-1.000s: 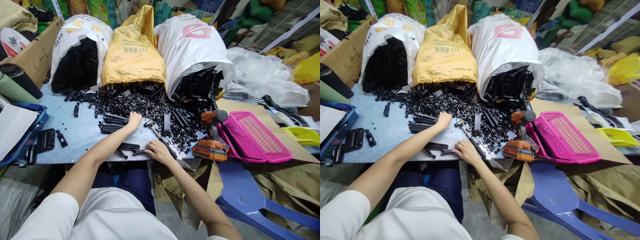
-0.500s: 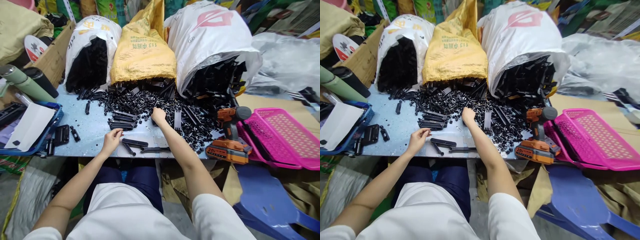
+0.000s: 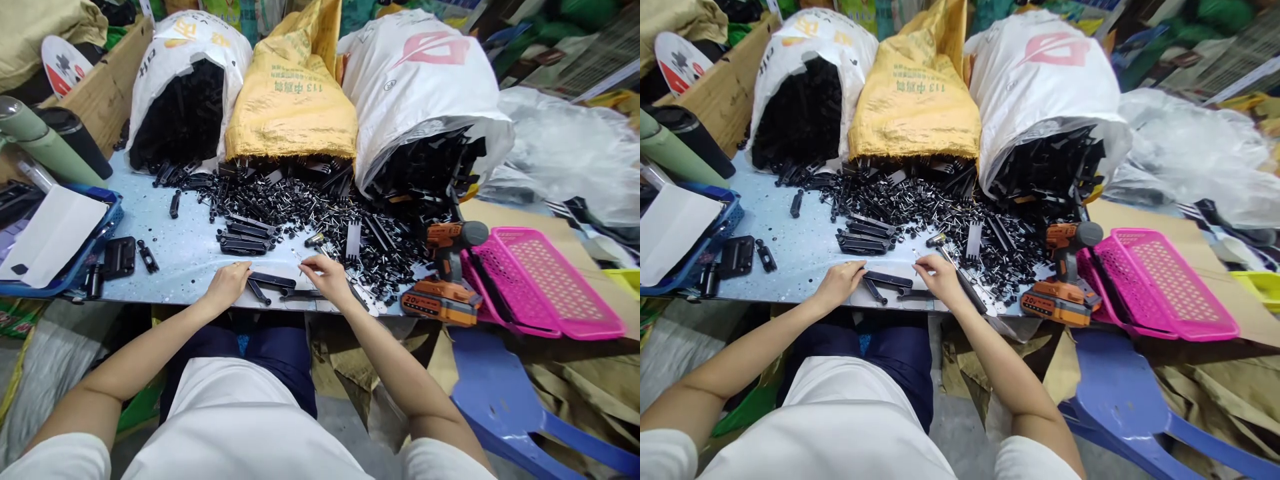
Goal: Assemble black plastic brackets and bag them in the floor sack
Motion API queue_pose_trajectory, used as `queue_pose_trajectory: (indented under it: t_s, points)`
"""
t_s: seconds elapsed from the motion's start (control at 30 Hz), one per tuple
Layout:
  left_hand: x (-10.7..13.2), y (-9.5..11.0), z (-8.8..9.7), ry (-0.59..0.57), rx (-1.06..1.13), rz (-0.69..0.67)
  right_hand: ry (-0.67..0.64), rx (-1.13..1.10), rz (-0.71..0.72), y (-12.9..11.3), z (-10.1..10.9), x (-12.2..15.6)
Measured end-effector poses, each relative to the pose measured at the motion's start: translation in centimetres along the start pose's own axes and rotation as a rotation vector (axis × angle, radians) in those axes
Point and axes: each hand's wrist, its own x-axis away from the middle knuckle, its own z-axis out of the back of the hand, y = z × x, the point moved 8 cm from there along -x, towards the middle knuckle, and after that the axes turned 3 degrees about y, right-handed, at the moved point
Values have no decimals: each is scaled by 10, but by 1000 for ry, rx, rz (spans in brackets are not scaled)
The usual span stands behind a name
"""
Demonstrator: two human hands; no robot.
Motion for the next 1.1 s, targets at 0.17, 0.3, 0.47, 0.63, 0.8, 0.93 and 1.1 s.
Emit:
queue_pose_trajectory:
  t_s: [0.17,0.3,0.47,0.63,0.8,0.93,1.1]
  points:
    - [11,11,-14,116,-8,-263,66,8,138,-12,-8,27]
    - [16,9,-20,111,-62,-339,119,73,207,-12,-13,35]
    - [10,30,-22,39,-142,-331,83,205,349,-15,-22,46]
    - [-6,67,-60,-295,-90,-317,-41,307,267,10,-31,60]
    - [-14,69,-73,-327,-62,-179,-146,336,300,32,-37,65]
    - [-11,72,-69,-314,-56,-224,-357,306,530,32,-40,53]
    - [-3,72,-66,-306,-180,-309,-428,502,542,38,-35,36]
